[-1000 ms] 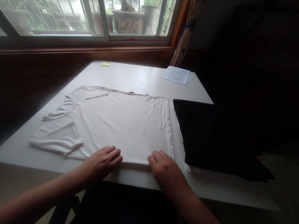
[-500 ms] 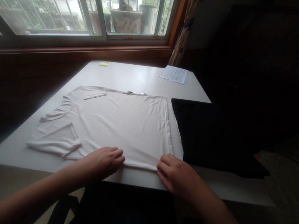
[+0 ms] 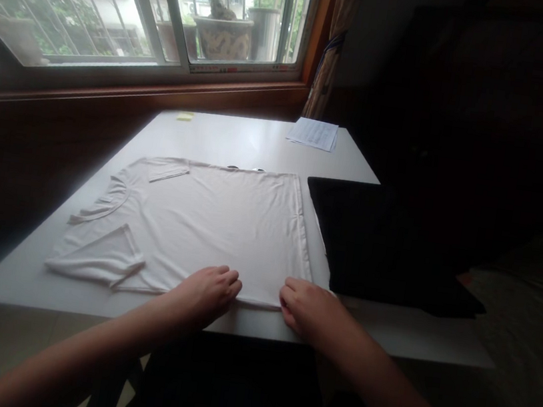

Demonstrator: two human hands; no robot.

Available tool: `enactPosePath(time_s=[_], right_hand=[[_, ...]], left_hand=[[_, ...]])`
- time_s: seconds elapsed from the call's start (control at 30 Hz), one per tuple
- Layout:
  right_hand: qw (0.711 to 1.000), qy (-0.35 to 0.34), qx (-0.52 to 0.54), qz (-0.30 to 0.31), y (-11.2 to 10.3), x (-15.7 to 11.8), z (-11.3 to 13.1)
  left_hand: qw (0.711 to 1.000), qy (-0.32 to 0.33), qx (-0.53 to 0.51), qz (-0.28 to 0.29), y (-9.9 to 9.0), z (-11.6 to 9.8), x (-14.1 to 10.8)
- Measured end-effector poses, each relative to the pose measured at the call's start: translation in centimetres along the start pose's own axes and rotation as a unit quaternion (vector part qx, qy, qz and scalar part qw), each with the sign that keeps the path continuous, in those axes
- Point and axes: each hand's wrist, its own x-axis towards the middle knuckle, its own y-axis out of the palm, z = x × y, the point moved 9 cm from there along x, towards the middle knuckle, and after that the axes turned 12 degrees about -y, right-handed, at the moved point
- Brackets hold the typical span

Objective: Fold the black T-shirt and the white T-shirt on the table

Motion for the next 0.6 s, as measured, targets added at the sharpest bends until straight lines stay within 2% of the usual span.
enactPosePath(time_s=[0.23, 0.4, 0.6], right_hand=[[0.995, 0.032, -0.093, -0.033, -0.2, 0.1, -0.1], [0.989, -0.008, -0.128, -0.066, -0.6, -0.3, 0.6], [0.989, -0.054, -0.104, -0.088, -0.6, -2.3, 0.4]], left_hand=[[0.998, -0.002, 0.034, -0.046, 0.5, -0.4, 0.4], [0.997, -0.016, 0.032, -0.075, 0.0, 0.0, -0.1], [0.998, -0.002, 0.010, -0.068, -0.1, 0.5, -1.1]])
